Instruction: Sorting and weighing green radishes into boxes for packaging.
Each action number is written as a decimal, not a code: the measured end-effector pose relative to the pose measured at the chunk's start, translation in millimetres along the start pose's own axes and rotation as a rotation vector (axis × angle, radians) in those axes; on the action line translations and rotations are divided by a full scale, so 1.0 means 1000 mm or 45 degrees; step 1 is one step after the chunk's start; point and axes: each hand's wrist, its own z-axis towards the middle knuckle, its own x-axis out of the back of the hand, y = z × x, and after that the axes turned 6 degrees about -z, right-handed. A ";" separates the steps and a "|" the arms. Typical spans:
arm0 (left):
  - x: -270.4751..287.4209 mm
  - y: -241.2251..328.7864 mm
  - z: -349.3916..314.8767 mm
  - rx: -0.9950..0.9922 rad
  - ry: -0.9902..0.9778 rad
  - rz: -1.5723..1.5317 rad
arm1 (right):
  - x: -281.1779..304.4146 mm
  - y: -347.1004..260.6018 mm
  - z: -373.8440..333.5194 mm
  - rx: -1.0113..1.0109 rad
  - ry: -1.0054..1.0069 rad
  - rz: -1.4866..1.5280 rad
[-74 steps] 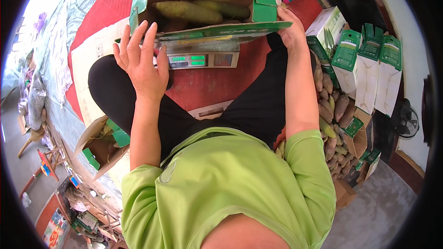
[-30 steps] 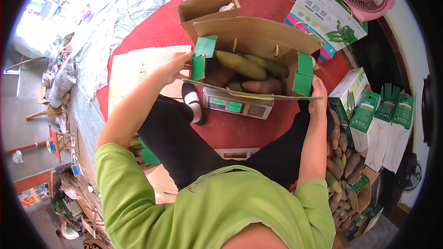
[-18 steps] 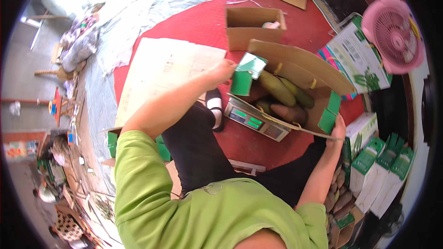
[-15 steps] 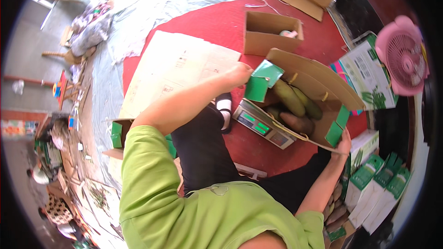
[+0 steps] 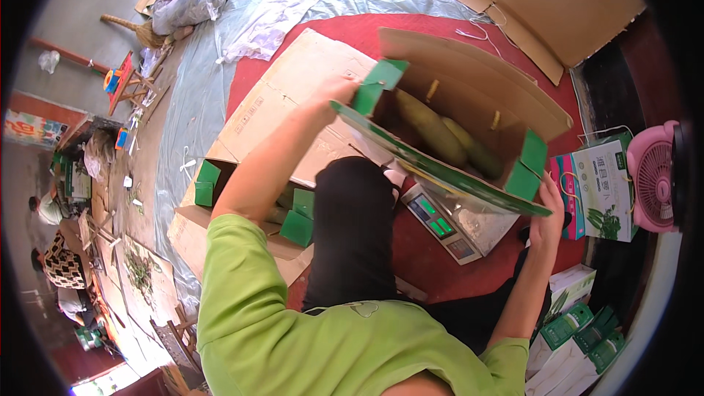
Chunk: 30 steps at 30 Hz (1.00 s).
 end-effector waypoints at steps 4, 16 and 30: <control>0.081 -0.002 -0.007 -0.056 0.134 0.003 | -0.077 0.006 0.028 -0.176 -0.180 -0.147; 0.287 -0.061 -0.042 0.097 0.586 0.002 | -0.252 0.105 0.059 -0.573 -0.920 -0.241; 0.367 -0.124 -0.067 0.279 0.835 0.197 | -0.208 0.149 0.051 -0.581 -1.155 -0.804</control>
